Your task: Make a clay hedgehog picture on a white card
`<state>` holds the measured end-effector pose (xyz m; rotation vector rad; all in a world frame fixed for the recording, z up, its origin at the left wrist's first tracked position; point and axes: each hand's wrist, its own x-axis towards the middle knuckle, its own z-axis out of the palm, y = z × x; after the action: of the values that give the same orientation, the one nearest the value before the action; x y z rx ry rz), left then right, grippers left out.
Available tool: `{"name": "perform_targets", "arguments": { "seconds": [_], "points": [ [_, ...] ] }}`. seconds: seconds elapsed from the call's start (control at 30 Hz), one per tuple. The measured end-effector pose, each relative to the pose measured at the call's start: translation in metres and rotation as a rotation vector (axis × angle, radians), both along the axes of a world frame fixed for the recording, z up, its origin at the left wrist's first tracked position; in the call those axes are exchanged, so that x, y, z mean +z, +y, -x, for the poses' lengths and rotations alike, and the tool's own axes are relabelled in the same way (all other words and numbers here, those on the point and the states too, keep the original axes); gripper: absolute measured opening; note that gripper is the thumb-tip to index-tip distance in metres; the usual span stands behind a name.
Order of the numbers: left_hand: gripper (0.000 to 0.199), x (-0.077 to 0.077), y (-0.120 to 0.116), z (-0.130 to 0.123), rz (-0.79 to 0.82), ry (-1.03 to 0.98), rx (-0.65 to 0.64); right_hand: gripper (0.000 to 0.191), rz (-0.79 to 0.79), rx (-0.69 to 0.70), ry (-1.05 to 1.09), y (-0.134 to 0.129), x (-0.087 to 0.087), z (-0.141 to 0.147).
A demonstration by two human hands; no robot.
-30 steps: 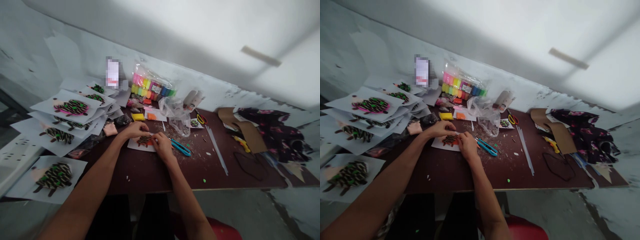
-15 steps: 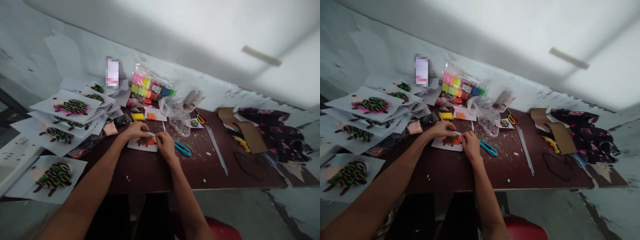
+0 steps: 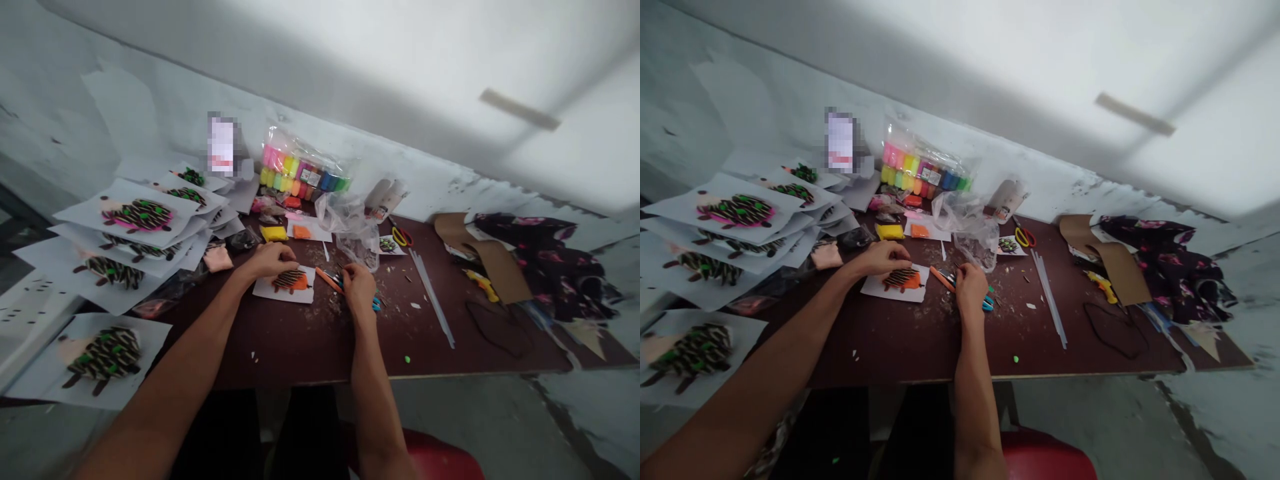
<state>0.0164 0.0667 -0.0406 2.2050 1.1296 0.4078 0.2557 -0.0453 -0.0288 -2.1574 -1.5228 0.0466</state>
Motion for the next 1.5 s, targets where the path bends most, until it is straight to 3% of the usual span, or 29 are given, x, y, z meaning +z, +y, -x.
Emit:
{"name": "perform_targets", "arguments": {
  "seconds": [0.27,0.67,0.73,0.83,1.0,1.17,1.5],
  "points": [
    [0.027,-0.008,0.004,0.002,0.035,-0.145,0.069,0.023,0.133,-0.038,-0.001,-0.002,0.009,0.004],
    [0.021,0.001,0.002,0.006,-0.056,0.076,0.013,0.017,0.398,-0.024,0.008,0.017,0.022,0.006],
    [0.019,0.001,0.002,0.006,-0.063,0.091,0.01,0.016,0.34,0.003,-0.001,0.019,0.018,0.006],
    [0.019,0.002,0.001,0.006,-0.081,0.091,0.014,0.014,0.106,0.056,0.04,0.017,0.01,0.008],
    [0.019,-0.001,0.0,0.003,-0.137,0.053,0.052,0.012,-0.205,0.176,0.317,0.011,0.01,0.025],
    [0.019,-0.004,0.001,-0.001,-0.185,0.011,0.104,0.017,-0.168,0.329,0.542,0.005,0.012,0.046],
    [0.022,-0.004,0.001,-0.002,-0.234,-0.027,0.1,0.02,-0.07,0.454,0.48,0.002,0.001,0.045]
  ]
}}
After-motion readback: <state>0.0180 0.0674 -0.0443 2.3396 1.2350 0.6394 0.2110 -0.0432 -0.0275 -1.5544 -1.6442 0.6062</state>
